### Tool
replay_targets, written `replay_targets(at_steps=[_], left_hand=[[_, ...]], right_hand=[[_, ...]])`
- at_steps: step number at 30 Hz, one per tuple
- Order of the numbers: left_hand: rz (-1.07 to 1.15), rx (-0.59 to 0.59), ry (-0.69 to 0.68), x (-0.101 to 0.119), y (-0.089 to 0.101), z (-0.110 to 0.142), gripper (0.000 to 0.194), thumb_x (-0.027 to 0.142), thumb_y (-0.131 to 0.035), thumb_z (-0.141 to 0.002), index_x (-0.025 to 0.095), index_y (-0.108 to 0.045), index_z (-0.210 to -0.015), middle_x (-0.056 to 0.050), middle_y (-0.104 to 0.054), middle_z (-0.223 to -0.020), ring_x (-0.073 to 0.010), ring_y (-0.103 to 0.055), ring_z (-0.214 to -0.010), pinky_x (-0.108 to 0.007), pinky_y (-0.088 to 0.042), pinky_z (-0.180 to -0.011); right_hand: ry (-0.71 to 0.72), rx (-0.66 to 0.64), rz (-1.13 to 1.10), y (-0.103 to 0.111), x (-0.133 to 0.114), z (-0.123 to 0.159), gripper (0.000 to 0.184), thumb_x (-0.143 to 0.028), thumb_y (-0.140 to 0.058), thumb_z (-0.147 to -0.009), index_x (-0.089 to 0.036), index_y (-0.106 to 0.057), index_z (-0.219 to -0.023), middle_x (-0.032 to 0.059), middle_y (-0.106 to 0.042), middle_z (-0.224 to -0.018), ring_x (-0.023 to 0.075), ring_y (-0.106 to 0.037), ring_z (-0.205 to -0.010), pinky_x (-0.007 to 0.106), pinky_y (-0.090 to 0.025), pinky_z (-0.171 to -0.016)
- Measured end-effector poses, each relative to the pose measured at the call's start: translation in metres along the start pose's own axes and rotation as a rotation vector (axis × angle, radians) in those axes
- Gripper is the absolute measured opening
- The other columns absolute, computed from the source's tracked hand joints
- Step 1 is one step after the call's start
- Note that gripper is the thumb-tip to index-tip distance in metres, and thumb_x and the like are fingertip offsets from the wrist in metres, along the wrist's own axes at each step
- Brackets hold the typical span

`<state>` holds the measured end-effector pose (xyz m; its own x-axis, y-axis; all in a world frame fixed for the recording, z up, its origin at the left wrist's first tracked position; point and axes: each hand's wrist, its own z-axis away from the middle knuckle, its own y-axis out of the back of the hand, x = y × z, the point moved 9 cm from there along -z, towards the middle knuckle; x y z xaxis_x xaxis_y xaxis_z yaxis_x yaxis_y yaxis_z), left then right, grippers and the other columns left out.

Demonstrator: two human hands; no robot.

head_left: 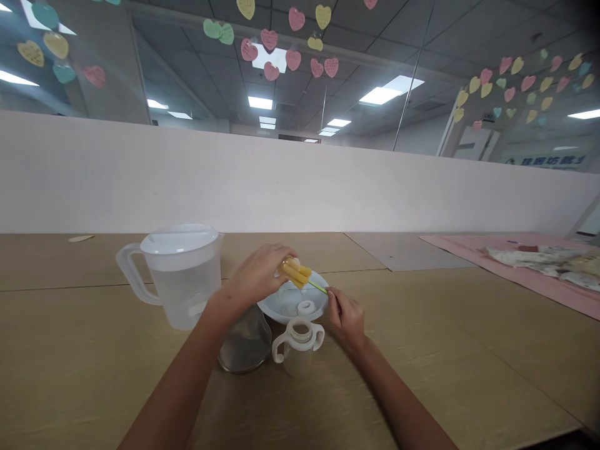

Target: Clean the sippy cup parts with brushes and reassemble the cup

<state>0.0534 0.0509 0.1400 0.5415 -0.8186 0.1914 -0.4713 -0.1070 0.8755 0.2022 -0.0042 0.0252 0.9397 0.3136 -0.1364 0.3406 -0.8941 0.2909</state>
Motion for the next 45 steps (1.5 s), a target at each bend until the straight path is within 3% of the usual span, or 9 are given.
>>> replay_targets(at_steps=[5, 11, 15, 18, 21, 25, 28, 37, 45], left_hand=[[-0.022, -0.036, 0.017, -0.009, -0.018, -0.004, 0.03, 0.025, -0.049, -0.08, 0.02, -0.054, -0.109, -0.006, -0.059, -0.114, -0.0217, -0.055, -0.103, -0.034, -0.041, -0.091], [-0.102, -0.039, 0.145, -0.021, -0.006, 0.001, 0.035, 0.029, -0.049, -0.08, 0.021, -0.052, -0.114, -0.007, -0.057, -0.119, -0.0239, -0.053, -0.108, -0.036, -0.039, -0.094], [-0.123, -0.069, 0.167, -0.023, -0.013, -0.001, 0.037, 0.036, -0.048, -0.081, 0.021, -0.052, -0.115, -0.008, -0.057, -0.119, -0.0243, -0.053, -0.108, -0.035, -0.04, -0.092], [-0.161, -0.101, 0.202, -0.031, -0.025, -0.002, 0.038, 0.036, -0.049, -0.081, 0.019, -0.051, -0.115, -0.01, -0.059, -0.116, -0.0252, -0.055, -0.105, -0.035, -0.041, -0.088], [-0.227, -0.206, 0.254, -0.043, -0.043, 0.001, 0.035, 0.027, -0.055, -0.076, 0.018, -0.053, -0.109, -0.01, -0.062, -0.109, -0.0249, -0.058, -0.1, -0.033, -0.044, -0.083], [-0.24, -0.363, 0.206, -0.05, -0.074, 0.005, 0.039, 0.008, -0.057, -0.067, 0.022, -0.058, -0.103, -0.007, -0.063, -0.107, -0.0216, -0.059, -0.097, -0.029, -0.045, -0.081], [-0.235, -0.421, 0.195, -0.054, -0.093, 0.005, 0.044, 0.002, -0.054, -0.066, 0.022, -0.06, -0.104, -0.008, -0.062, -0.11, -0.0212, -0.06, -0.097, -0.029, -0.046, -0.082], [-0.262, -0.472, 0.22, -0.054, -0.12, 0.004, 0.044, 0.022, -0.065, -0.067, 0.017, -0.059, -0.111, -0.015, -0.061, -0.114, -0.0283, -0.058, -0.103, -0.036, -0.047, -0.085], [-0.206, -0.458, 0.102, -0.036, -0.119, -0.001, 0.041, 0.035, -0.061, -0.072, 0.023, -0.06, -0.112, -0.009, -0.062, -0.114, -0.0242, -0.057, -0.104, -0.031, -0.045, -0.086]], right_hand=[[-0.039, -0.02, 0.11, -0.002, 0.009, 0.0, 0.025, -0.021, -0.039, -0.09, -0.014, -0.061, -0.083, 0.004, -0.066, -0.067, 0.011, -0.058, -0.055, 0.021, -0.041, -0.055], [-0.061, -0.005, 0.192, -0.001, 0.015, -0.001, 0.026, -0.023, -0.039, -0.09, -0.015, -0.061, -0.079, 0.0027, -0.065, -0.065, 0.0105, -0.056, -0.053, 0.021, -0.037, -0.054], [-0.059, -0.032, 0.193, -0.005, 0.015, 0.0, 0.028, -0.023, -0.038, -0.091, -0.015, -0.061, -0.079, 0.0025, -0.065, -0.065, 0.0106, -0.056, -0.054, 0.021, -0.036, -0.055], [-0.077, -0.056, 0.222, -0.007, 0.018, 0.0, 0.029, -0.024, -0.037, -0.09, -0.015, -0.062, -0.078, 0.0034, -0.065, -0.066, 0.011, -0.056, -0.056, 0.021, -0.035, -0.055], [-0.156, -0.053, 0.268, -0.007, 0.027, 0.0, 0.031, -0.025, -0.036, -0.09, -0.015, -0.062, -0.076, 0.0036, -0.064, -0.065, 0.0108, -0.055, -0.054, 0.022, -0.031, -0.052], [-0.203, -0.064, 0.289, -0.01, 0.033, 0.002, 0.032, -0.026, -0.036, -0.09, -0.015, -0.062, -0.074, 0.0033, -0.064, -0.064, 0.0101, -0.053, -0.051, 0.022, -0.027, -0.05], [-0.203, -0.073, 0.275, -0.012, 0.033, 0.003, 0.032, -0.027, -0.037, -0.09, -0.015, -0.063, -0.075, 0.0034, -0.064, -0.065, 0.01, -0.053, -0.052, 0.022, -0.027, -0.05], [-0.244, -0.092, 0.25, -0.012, 0.032, 0.002, 0.031, -0.026, -0.037, -0.09, -0.015, -0.063, -0.075, 0.0039, -0.066, -0.068, 0.0112, -0.054, -0.055, 0.022, -0.027, -0.052], [-0.307, -0.102, 0.229, -0.01, 0.037, 0.001, 0.035, -0.03, -0.035, -0.091, -0.015, -0.063, -0.077, 0.0044, -0.064, -0.069, 0.0121, -0.053, -0.057, 0.023, -0.028, -0.054]])
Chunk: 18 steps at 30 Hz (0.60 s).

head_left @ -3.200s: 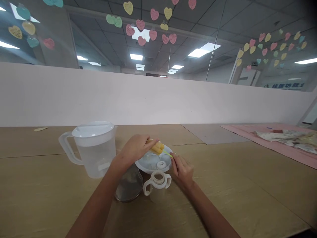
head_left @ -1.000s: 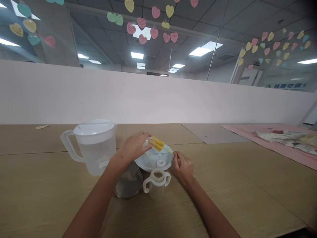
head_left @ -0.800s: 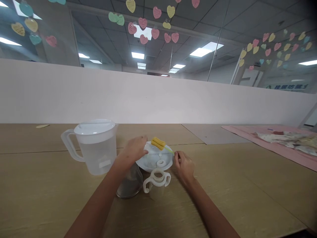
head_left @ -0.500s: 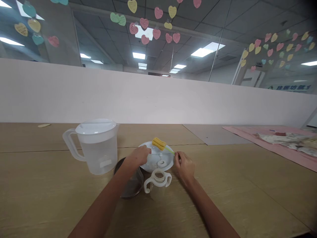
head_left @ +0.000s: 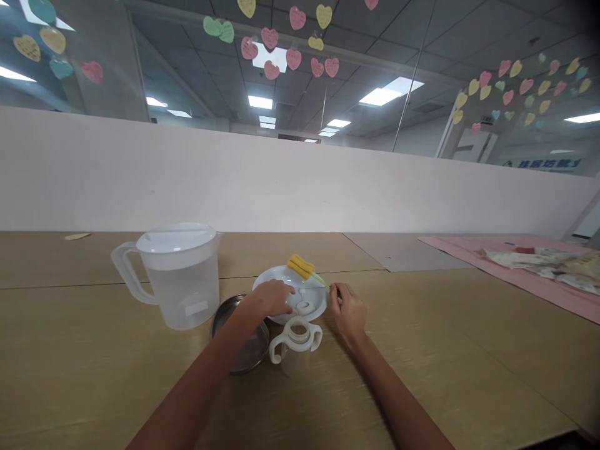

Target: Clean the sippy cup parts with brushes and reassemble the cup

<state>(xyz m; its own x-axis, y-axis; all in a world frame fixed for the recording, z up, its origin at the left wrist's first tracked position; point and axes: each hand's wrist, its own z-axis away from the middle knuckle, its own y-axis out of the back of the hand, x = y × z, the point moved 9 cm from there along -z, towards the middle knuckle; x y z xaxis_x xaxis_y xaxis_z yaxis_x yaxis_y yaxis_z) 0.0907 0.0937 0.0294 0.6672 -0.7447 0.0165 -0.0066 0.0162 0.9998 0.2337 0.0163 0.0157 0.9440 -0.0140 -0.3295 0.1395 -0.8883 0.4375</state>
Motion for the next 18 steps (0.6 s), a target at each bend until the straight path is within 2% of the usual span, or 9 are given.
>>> replay_targets(at_steps=[4, 8, 11, 15, 18], left_hand=[[-0.04, 0.029, -0.021, 0.008, 0.0, -0.006, 0.024, 0.033, -0.059, -0.073, 0.019, -0.071, -0.088, -0.011, -0.068, -0.096, -0.0253, -0.061, -0.092, -0.032, -0.047, -0.076], [-0.069, 0.049, -0.02, 0.013, -0.005, -0.009, 0.025, 0.034, -0.057, -0.074, 0.015, -0.073, -0.078, -0.014, -0.068, -0.083, -0.0276, -0.062, -0.085, -0.034, -0.046, -0.07], [-0.057, 0.071, -0.039, 0.014, -0.006, -0.01, 0.026, 0.036, -0.057, -0.074, 0.015, -0.071, -0.07, -0.012, -0.067, -0.077, -0.0258, -0.061, -0.08, -0.031, -0.044, -0.066], [-0.031, 0.135, -0.065, 0.012, 0.004, -0.011, 0.027, 0.036, -0.053, -0.077, 0.016, -0.069, -0.072, -0.01, -0.067, -0.085, -0.0229, -0.06, -0.083, -0.029, -0.043, -0.069], [0.028, 0.211, -0.053, 0.008, 0.018, -0.009, 0.027, 0.036, -0.049, -0.08, 0.016, -0.066, -0.079, -0.009, -0.066, -0.089, -0.0213, -0.059, -0.083, -0.029, -0.042, -0.07]], right_hand=[[-0.036, -0.039, -0.001, -0.004, 0.004, 0.001, 0.037, -0.032, -0.032, -0.091, -0.015, -0.064, -0.08, 0.0044, -0.065, -0.072, 0.013, -0.055, -0.061, 0.023, -0.029, -0.056], [-0.05, -0.057, 0.001, -0.006, 0.006, 0.001, 0.038, -0.033, -0.032, -0.091, -0.016, -0.064, -0.08, 0.0044, -0.065, -0.074, 0.0132, -0.055, -0.063, 0.023, -0.029, -0.056], [-0.048, -0.051, -0.006, -0.006, 0.006, 0.001, 0.038, -0.033, -0.032, -0.091, -0.015, -0.064, -0.08, 0.0048, -0.065, -0.074, 0.013, -0.054, -0.061, 0.024, -0.029, -0.056], [-0.048, -0.032, -0.015, -0.003, 0.005, 0.0, 0.04, -0.033, -0.03, -0.092, -0.015, -0.064, -0.081, 0.0054, -0.065, -0.072, 0.0135, -0.054, -0.061, 0.024, -0.03, -0.056], [-0.048, -0.012, -0.007, 0.0, 0.003, -0.001, 0.041, -0.034, -0.029, -0.092, -0.015, -0.064, -0.08, 0.0063, -0.064, -0.071, 0.0142, -0.054, -0.061, 0.024, -0.03, -0.056]])
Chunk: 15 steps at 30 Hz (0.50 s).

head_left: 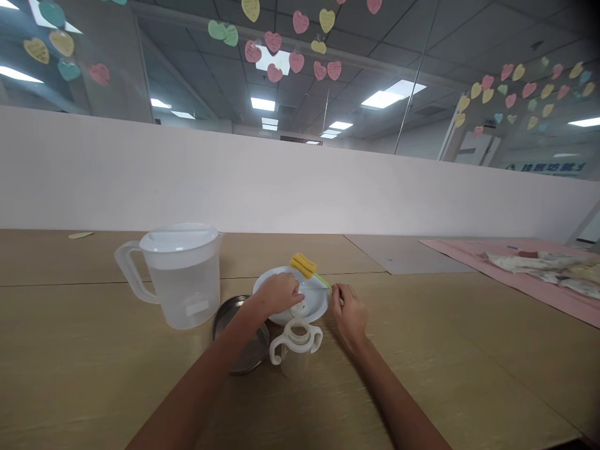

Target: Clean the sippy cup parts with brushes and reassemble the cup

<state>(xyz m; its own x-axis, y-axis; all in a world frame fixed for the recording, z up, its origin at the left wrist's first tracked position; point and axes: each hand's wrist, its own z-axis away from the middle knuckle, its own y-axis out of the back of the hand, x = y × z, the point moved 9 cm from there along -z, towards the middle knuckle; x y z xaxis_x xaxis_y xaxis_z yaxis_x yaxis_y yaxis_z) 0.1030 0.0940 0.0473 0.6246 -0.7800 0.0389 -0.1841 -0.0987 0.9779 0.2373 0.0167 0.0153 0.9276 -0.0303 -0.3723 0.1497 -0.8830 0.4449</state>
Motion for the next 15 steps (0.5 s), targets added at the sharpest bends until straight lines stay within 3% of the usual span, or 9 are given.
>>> replay_targets(at_steps=[4, 8, 12, 15], left_hand=[[0.248, 0.159, 0.037, -0.008, 0.027, 0.003, 0.028, 0.039, -0.047, -0.08, 0.017, -0.064, -0.074, -0.004, -0.065, -0.074, -0.0163, -0.057, -0.067, -0.025, -0.038, -0.06], [0.641, 0.326, 0.11, -0.021, 0.051, 0.009, 0.03, 0.041, -0.05, -0.077, 0.015, -0.063, -0.067, -0.001, -0.062, -0.063, -0.0131, -0.054, -0.058, -0.023, -0.036, -0.055], [1.148, 0.356, 0.255, -0.033, 0.048, 0.012, 0.029, 0.041, -0.057, -0.074, 0.013, -0.063, -0.067, 0.0, -0.059, -0.058, -0.01, -0.052, -0.05, -0.021, -0.036, -0.048], [1.513, 0.365, 0.258, -0.033, 0.042, 0.009, 0.025, 0.035, -0.065, -0.069, 0.011, -0.065, -0.074, -0.006, -0.066, -0.074, -0.0131, -0.061, -0.067, -0.023, -0.048, -0.062]], right_hand=[[0.005, 0.027, -0.031, 0.005, -0.001, 0.0, 0.041, -0.035, -0.028, -0.092, -0.015, -0.063, -0.082, 0.0063, -0.063, -0.07, 0.0144, -0.053, -0.06, 0.024, -0.031, -0.055], [-0.013, 0.073, -0.12, 0.011, 0.0, 0.002, 0.039, -0.036, -0.029, -0.092, -0.015, -0.061, -0.084, 0.0052, -0.062, -0.071, 0.0138, -0.052, -0.059, 0.024, -0.034, -0.056], [0.004, 0.097, -0.2, 0.013, -0.001, 0.004, 0.039, -0.036, -0.029, -0.092, -0.015, -0.06, -0.085, 0.0063, -0.063, -0.073, 0.0146, -0.054, -0.064, 0.025, -0.038, -0.061], [0.022, 0.09, -0.219, 0.011, -0.002, 0.005, 0.037, -0.035, -0.03, -0.092, -0.014, -0.06, -0.087, 0.0068, -0.064, -0.075, 0.0148, -0.055, -0.064, 0.025, -0.039, -0.061]])
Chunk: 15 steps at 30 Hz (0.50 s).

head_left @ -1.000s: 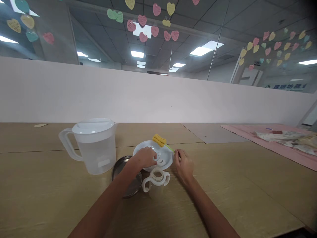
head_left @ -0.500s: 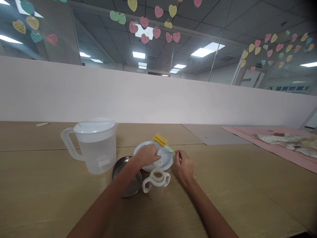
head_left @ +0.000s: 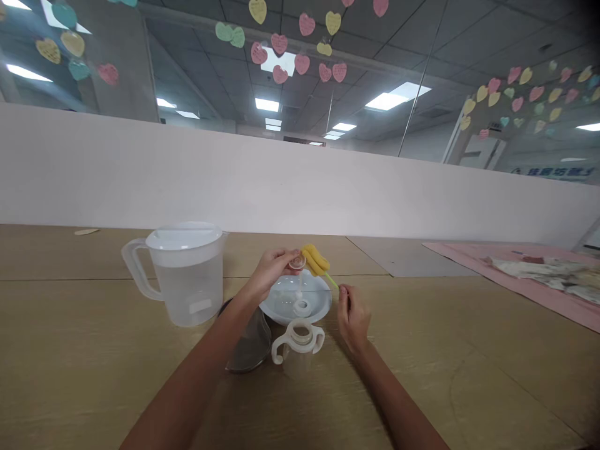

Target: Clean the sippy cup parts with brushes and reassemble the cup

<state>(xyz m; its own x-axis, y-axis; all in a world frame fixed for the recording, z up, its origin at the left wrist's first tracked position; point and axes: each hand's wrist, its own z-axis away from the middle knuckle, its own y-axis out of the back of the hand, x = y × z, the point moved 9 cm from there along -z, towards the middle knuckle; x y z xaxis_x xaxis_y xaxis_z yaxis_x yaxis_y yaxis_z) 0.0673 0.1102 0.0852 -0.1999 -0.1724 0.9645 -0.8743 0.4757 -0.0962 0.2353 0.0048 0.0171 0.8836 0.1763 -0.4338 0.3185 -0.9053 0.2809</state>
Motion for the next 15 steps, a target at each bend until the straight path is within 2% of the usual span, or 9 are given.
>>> replay_targets(at_steps=[3, 6, 8, 11, 15], left_hand=[[0.222, 0.017, 0.004, -0.001, 0.002, -0.003, 0.02, 0.029, -0.067, -0.068, 0.011, -0.066, -0.077, -0.009, -0.068, -0.084, -0.016, -0.064, -0.082, -0.029, -0.05, -0.083], [0.279, 0.054, -0.031, 0.003, 0.007, -0.004, 0.019, 0.025, -0.063, -0.069, 0.012, -0.067, -0.082, -0.009, -0.07, -0.089, -0.0174, -0.065, -0.086, -0.031, -0.049, -0.089], [0.165, 0.112, -0.098, 0.009, 0.014, -0.003, 0.022, 0.022, -0.065, -0.066, 0.013, -0.067, -0.086, -0.008, -0.07, -0.089, -0.0184, -0.065, -0.088, -0.033, -0.049, -0.089], [-0.164, 0.197, -0.217, 0.02, 0.02, 0.0, 0.02, 0.02, -0.068, -0.061, 0.015, -0.068, -0.081, -0.006, -0.071, -0.086, -0.0195, -0.064, -0.086, -0.034, -0.05, -0.086], [-0.393, 0.141, -0.28, 0.024, 0.011, 0.001, 0.011, 0.02, -0.065, -0.063, 0.015, -0.066, -0.072, -0.005, -0.07, -0.079, -0.0168, -0.063, -0.073, -0.029, -0.051, -0.075]], right_hand=[[0.004, -0.03, -0.002, -0.003, 0.0, 0.001, 0.036, -0.036, -0.032, -0.091, -0.013, -0.06, -0.09, 0.0064, -0.064, -0.073, 0.0145, -0.055, -0.061, 0.025, -0.038, -0.059], [-0.019, -0.041, 0.0, -0.004, 0.001, 0.002, 0.036, -0.037, -0.033, -0.091, -0.014, -0.061, -0.09, 0.0061, -0.065, -0.073, 0.0146, -0.055, -0.06, 0.025, -0.038, -0.058], [-0.03, -0.015, -0.012, -0.002, 0.002, 0.002, 0.036, -0.038, -0.033, -0.091, -0.014, -0.06, -0.091, 0.007, -0.065, -0.076, 0.0154, -0.057, -0.064, 0.025, -0.04, -0.06], [-0.021, 0.026, -0.039, 0.001, 0.0, 0.002, 0.035, -0.036, -0.033, -0.091, -0.013, -0.06, -0.092, 0.0079, -0.066, -0.079, 0.0157, -0.058, -0.067, 0.026, -0.042, -0.063], [0.084, -0.019, -0.03, -0.004, -0.007, 0.003, 0.032, -0.031, -0.036, -0.091, -0.013, -0.062, -0.09, 0.0073, -0.066, -0.075, 0.0144, -0.058, -0.063, 0.024, -0.042, -0.061]])
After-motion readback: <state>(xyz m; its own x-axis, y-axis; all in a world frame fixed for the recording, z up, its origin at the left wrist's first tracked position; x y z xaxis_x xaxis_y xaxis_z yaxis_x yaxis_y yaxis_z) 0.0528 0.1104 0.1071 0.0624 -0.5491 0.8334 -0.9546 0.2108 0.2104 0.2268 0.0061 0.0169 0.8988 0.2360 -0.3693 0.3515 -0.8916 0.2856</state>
